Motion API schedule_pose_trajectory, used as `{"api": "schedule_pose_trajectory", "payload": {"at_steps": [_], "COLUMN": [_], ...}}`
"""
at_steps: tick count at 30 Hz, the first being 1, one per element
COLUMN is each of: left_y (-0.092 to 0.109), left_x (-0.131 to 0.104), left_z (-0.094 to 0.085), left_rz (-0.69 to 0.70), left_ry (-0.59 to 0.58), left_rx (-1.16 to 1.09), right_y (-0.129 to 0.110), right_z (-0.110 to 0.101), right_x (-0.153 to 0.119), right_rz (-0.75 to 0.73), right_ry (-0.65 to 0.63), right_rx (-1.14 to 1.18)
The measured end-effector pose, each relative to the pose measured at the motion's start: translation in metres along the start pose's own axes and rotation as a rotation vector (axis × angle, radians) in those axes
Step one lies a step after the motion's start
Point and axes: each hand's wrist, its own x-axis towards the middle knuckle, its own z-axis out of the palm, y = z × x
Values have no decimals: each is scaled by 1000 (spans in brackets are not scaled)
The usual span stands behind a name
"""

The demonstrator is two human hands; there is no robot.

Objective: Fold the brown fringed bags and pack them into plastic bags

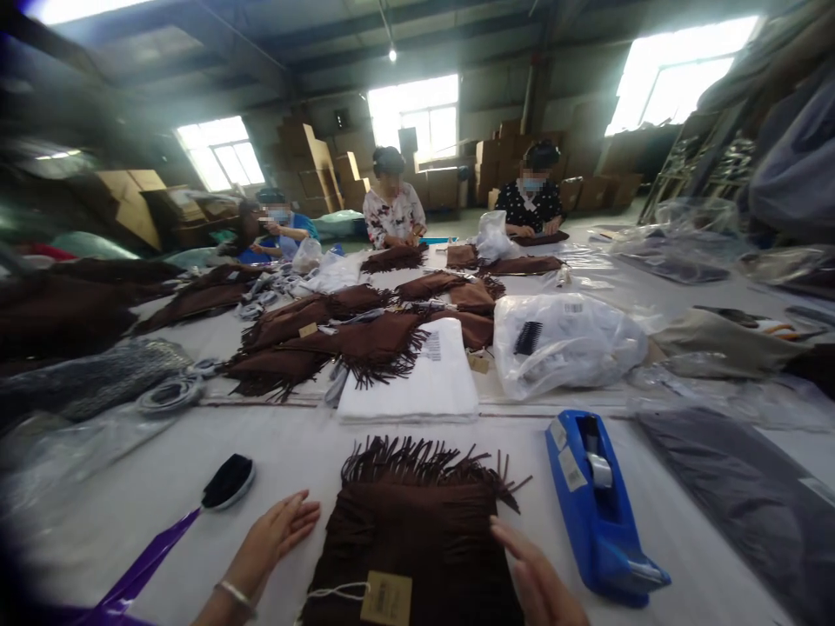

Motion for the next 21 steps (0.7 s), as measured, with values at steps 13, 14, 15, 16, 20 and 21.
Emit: {"api": "schedule_pose_trajectory", "payload": {"at_steps": [13,14,15,16,20,21], "left_y": [47,48,48,47,41,38], "left_x": [77,80,84,87,103,108], "left_z": [25,31,37,44,69,75], "left_rz": [-527,-553,-566,-572,-617,-639], "left_ry": [-801,-877,-943,-1000,-1101,-1114], "left_rx": [226,195,151,101,14,35], "right_y": [-48,-48,-46,-44,-38,-38], "right_z": [6,9,12,15,28,31], "right_x": [129,137,143,150,169,172], "right_rz": [948,952,955,958,979,983], "right_ry": [-757,-786,-807,-825,-864,-884], "right_rx": [1137,1130,1112,1088,1000,983]}}
